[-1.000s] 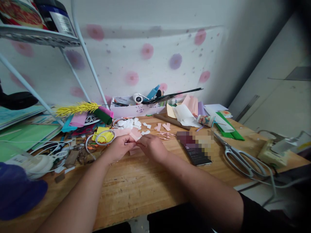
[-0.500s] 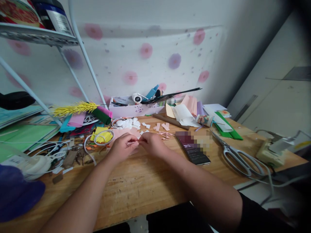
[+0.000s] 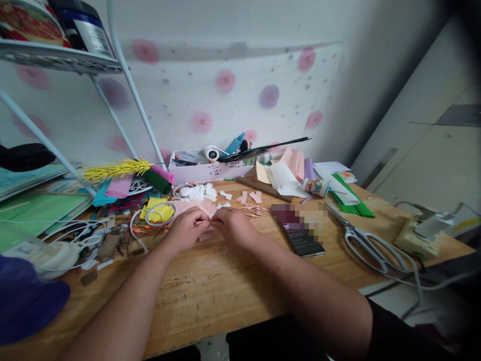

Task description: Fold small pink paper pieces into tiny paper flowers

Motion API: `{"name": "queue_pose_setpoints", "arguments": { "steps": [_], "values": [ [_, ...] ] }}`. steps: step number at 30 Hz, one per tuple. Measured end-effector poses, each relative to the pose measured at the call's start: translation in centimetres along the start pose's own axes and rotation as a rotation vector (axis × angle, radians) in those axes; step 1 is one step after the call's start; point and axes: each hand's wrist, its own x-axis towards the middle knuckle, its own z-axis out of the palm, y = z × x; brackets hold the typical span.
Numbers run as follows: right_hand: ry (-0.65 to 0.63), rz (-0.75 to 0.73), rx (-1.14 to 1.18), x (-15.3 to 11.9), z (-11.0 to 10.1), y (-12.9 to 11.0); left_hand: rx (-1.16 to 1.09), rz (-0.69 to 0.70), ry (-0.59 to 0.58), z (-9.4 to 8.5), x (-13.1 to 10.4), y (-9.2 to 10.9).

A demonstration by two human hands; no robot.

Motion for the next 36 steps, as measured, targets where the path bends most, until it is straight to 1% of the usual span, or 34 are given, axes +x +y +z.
{"name": "queue_pose_setpoints", "arguments": {
  "steps": [3,5,6,8,10,12,16,20,23,25,29,32,34,36],
  "values": [
    [-0.063,0.127,0.204,0.3,0.2,0.6,0.099,0.110,0.046,-0.4,0.0,0.9],
    [-0.102,0.199,0.301,0.4,0.3,1.0,0.133,0.145,0.060,-0.4,0.0,1.1],
    [-0.103,0.209,0.314,0.4,0.4,1.1,0.138,0.147,0.059,-0.4,0.0,1.1],
    [-0.062,0.168,0.265,0.3,0.4,1.2,0.132,0.128,0.034,-0.2,0.0,0.9],
    [0.007,0.080,0.163,0.1,0.4,1.0,0.125,0.109,-0.014,-0.1,0.0,0.7],
    [0.047,-0.010,0.068,-0.1,0.2,0.6,0.123,0.104,-0.051,0.0,-0.1,0.5],
    [0.039,-0.112,-0.087,-0.3,0.0,0.1,0.128,0.078,-0.083,0.0,-0.1,0.0],
    [0.026,-0.122,-0.143,-0.3,0.1,0.0,0.110,0.039,-0.092,0.0,0.0,-0.3],
    [0.026,-0.102,-0.097,-0.3,0.2,0.0,0.094,0.063,-0.077,-0.2,0.0,-0.3],
    [0.015,-0.073,-0.021,-0.2,0.2,0.1,0.084,0.082,-0.051,-0.3,0.0,-0.2],
    [-0.020,0.079,0.176,0.1,0.1,0.2,0.081,0.114,0.014,-0.6,0.0,0.2],
    [-0.065,0.186,0.290,0.3,0.2,0.5,0.141,0.147,0.040,-0.7,0.0,0.7],
    [-0.071,0.205,0.318,0.2,0.3,0.6,0.203,0.148,0.059,-0.7,0.0,1.0],
    [-0.037,0.173,0.278,0.2,0.3,0.6,0.246,0.129,0.071,-0.6,-0.1,1.0]
  ]
}}
